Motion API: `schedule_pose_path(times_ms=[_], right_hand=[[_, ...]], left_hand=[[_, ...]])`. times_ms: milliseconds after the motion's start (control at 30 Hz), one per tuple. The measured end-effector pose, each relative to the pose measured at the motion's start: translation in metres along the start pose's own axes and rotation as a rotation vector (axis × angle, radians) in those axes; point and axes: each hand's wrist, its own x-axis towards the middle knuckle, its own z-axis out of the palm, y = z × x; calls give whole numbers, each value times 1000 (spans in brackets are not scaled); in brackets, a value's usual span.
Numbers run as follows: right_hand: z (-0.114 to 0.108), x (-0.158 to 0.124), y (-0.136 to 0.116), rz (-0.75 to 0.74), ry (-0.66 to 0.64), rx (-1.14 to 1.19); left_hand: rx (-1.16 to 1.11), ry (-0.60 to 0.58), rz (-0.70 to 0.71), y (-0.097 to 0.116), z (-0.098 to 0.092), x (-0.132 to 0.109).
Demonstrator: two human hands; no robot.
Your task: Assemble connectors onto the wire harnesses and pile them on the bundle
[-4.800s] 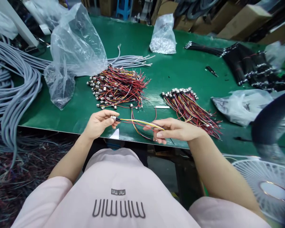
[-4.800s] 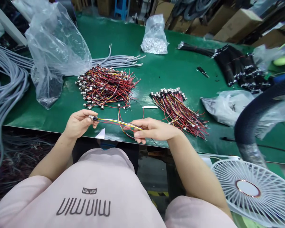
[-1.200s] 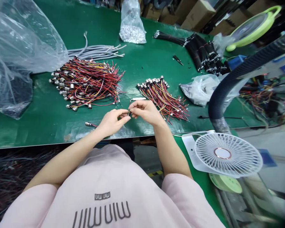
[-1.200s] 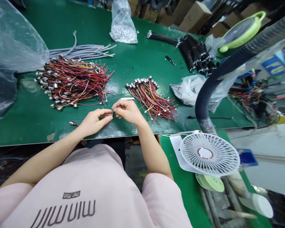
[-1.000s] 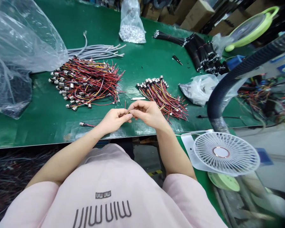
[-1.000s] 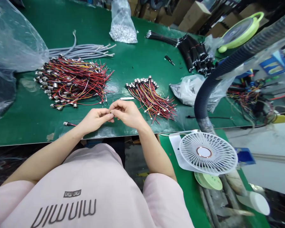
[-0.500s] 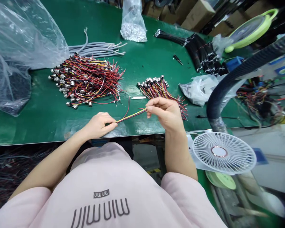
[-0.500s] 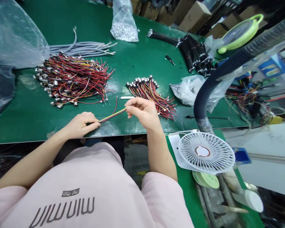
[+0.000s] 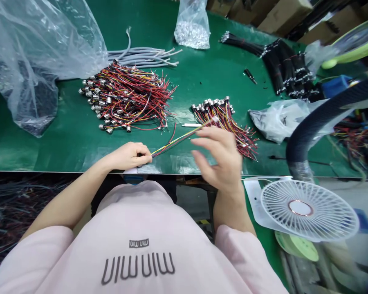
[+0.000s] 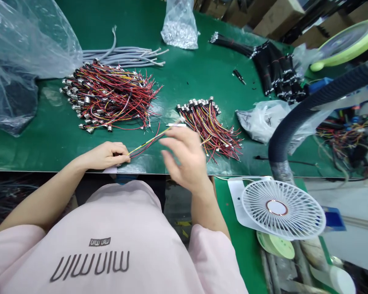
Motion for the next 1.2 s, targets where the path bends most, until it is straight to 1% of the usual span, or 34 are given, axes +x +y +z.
schedule_pose_path(times_ms=[33,100,133,233,300,333,400,467,567,633,767,933,1033,1133,1200], right_hand=[[5,6,-5,-105,-75,37],[16,17,-9,-223,-186,54],[21,21,-7,-240,-228,37],[30,26,1,-230,-347,-50],[32,25,3,-231,-403,-96],[33,23,2,-235,-410,-111],[36,20,-3,-255,-383,-131],[38,18,-13,-284,-334,-146],[38,16,-25,-301,-277,-168],[36,14,-29,-297,-241,-177],[28,11,-25,-255,-167,-179],[21,5,-14,-173,-102,-102],[22,1,-9,-116,-62,-47],[23,-2,-8,-44,-19,-5],[22,-2,-9,-2,-13,44]], left_hand=[[1,-20,16,0,-1,0],[10,-42,48,0,-3,-3],[16,-46,63,0,-4,-4],[31,-48,92,-3,-6,-11],[54,-2,79,-3,-6,-13],[71,36,66,-1,-6,-12],[97,118,48,5,-4,-7],[91,161,48,12,-1,0],[61,159,71,21,3,11],[68,148,102,23,3,13],[87,124,138,16,0,8],[185,109,126,-6,-4,-4],[186,171,105,-15,-6,-12],[194,257,58,-16,-3,-18],[256,269,26,-14,1,-20]])
